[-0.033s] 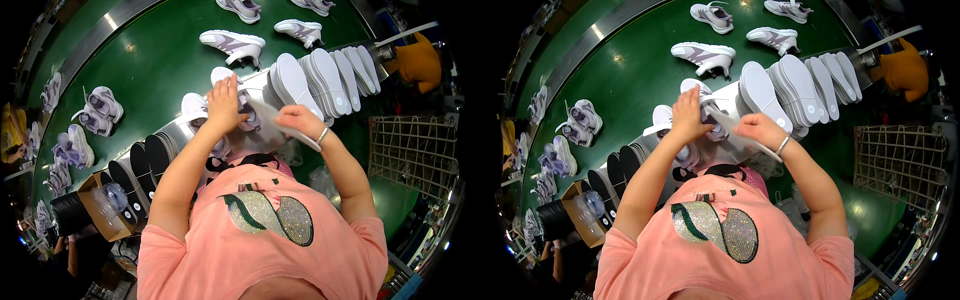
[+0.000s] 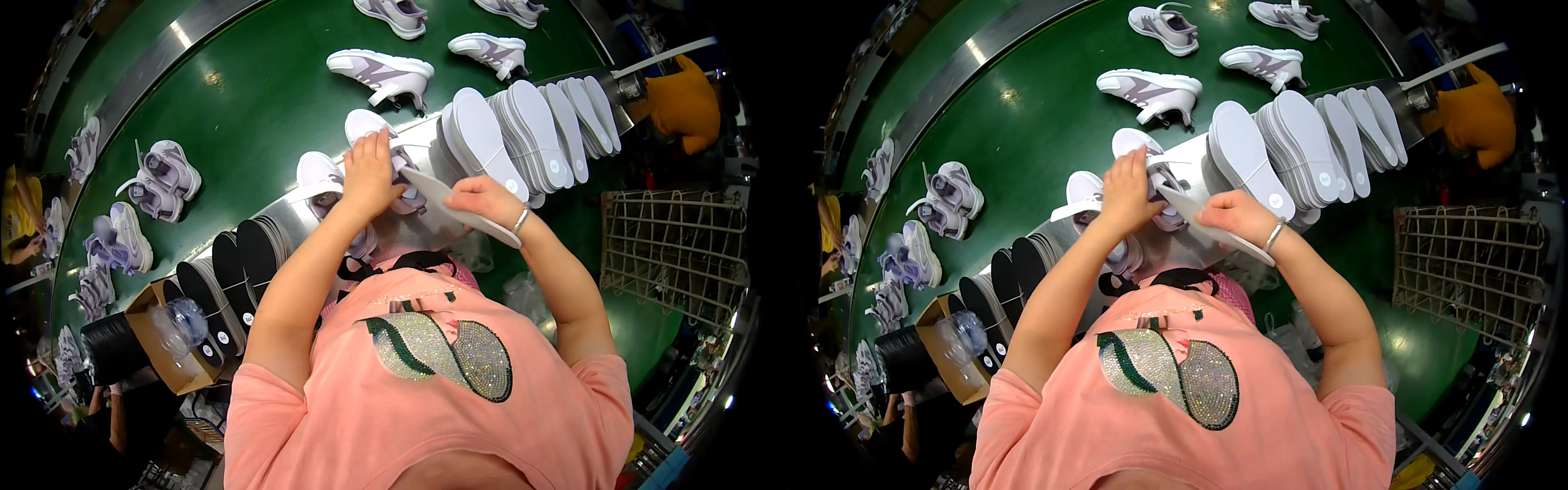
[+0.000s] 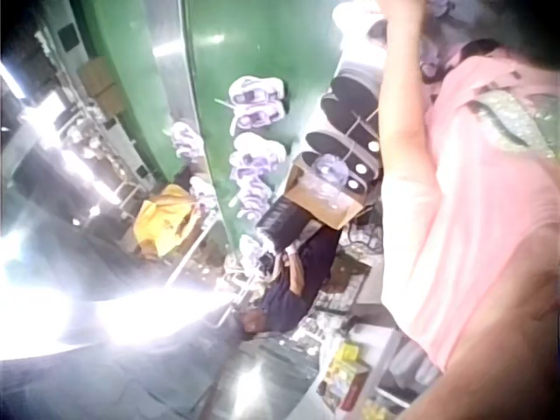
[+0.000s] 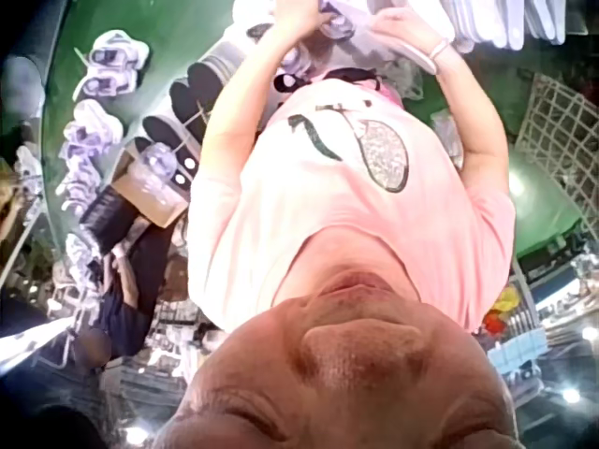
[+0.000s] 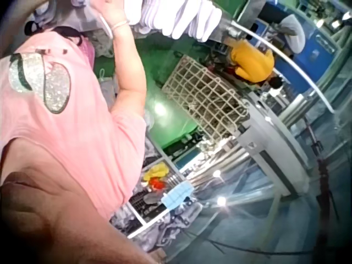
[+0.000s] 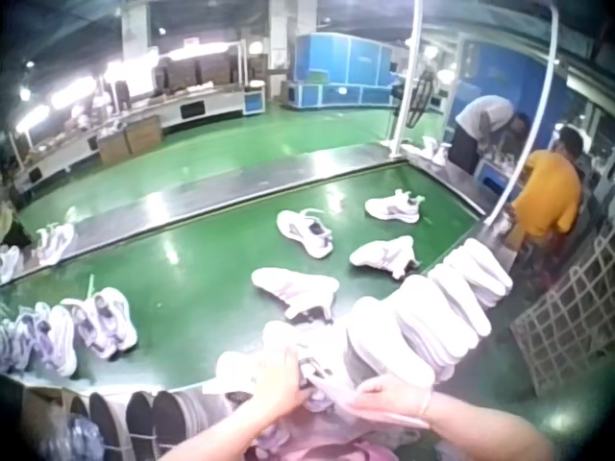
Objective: The person places insoles into shoes and organizes them on a conveyor belt. The person repeatedly takes an insole from a stack, inserts it into a shoe, and then positions the finished shoe on the belt.
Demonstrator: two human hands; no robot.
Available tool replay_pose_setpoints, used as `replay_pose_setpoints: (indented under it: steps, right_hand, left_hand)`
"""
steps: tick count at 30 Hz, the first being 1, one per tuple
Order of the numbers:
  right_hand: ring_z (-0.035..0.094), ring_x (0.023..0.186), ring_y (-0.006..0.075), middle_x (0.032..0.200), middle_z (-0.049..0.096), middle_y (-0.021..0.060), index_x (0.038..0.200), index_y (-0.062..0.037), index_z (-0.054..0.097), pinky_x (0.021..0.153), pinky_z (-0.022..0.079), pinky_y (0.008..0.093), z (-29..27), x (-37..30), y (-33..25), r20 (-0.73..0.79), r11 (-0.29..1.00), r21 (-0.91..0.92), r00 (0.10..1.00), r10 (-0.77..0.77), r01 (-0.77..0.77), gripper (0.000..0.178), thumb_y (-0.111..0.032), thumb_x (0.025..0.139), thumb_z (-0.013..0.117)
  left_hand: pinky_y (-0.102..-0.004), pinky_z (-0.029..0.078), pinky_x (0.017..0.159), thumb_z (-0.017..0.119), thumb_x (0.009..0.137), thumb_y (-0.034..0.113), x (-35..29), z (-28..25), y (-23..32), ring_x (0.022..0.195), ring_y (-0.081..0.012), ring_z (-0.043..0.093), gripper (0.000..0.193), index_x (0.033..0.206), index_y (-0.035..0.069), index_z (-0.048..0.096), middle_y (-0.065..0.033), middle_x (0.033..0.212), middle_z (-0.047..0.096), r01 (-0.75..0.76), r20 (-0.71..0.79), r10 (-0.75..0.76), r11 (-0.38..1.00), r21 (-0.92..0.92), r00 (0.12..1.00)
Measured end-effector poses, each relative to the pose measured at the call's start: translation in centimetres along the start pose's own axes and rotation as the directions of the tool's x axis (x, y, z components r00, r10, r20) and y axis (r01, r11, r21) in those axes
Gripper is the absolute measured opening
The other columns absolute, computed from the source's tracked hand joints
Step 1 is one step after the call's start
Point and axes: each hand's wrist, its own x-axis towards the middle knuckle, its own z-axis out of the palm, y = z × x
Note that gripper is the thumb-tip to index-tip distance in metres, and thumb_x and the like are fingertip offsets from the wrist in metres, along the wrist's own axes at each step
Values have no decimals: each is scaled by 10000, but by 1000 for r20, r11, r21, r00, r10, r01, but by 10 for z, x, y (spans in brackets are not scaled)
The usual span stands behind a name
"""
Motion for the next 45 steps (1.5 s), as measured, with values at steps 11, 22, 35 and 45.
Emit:
replay_pose_setpoints:
  steps: [11,22,35,45]
  right_hand:
    - [606,681,276,721,594,140,735,-35,637,640,456,392,34,55,-4,-71,471,-880,963,-259,62,256,-269,708,538]
    - [572,754,290,831,574,128,866,-42,568,679,450,373,11,15,-29,-45,218,-976,988,-145,-13,304,-263,659,587]
    - [603,764,274,815,616,146,764,-42,632,670,481,357,38,95,11,162,88,-978,958,-237,188,141,-122,695,539]
    - [595,883,262,945,608,153,885,-48,642,746,467,333,34,131,-7,256,-25,-959,899,355,283,221,-129,696,561]
  left_hand:
    - [-386,439,617,575,771,233,17,8,-13,705,-345,578,258,904,20,515,-192,739,592,271,122,-243,836,-477,962]
    - [-413,421,685,514,809,201,18,29,-20,779,-390,545,229,889,-13,500,-244,803,571,351,159,-315,783,-514,936]
    - [-360,425,668,518,804,204,17,40,-12,742,-296,547,225,890,-4,509,-192,793,573,388,151,-408,599,-700,901]
    - [-343,425,657,506,815,206,23,40,-10,714,-280,560,225,905,1,500,-182,771,577,391,181,-367,652,-649,912]
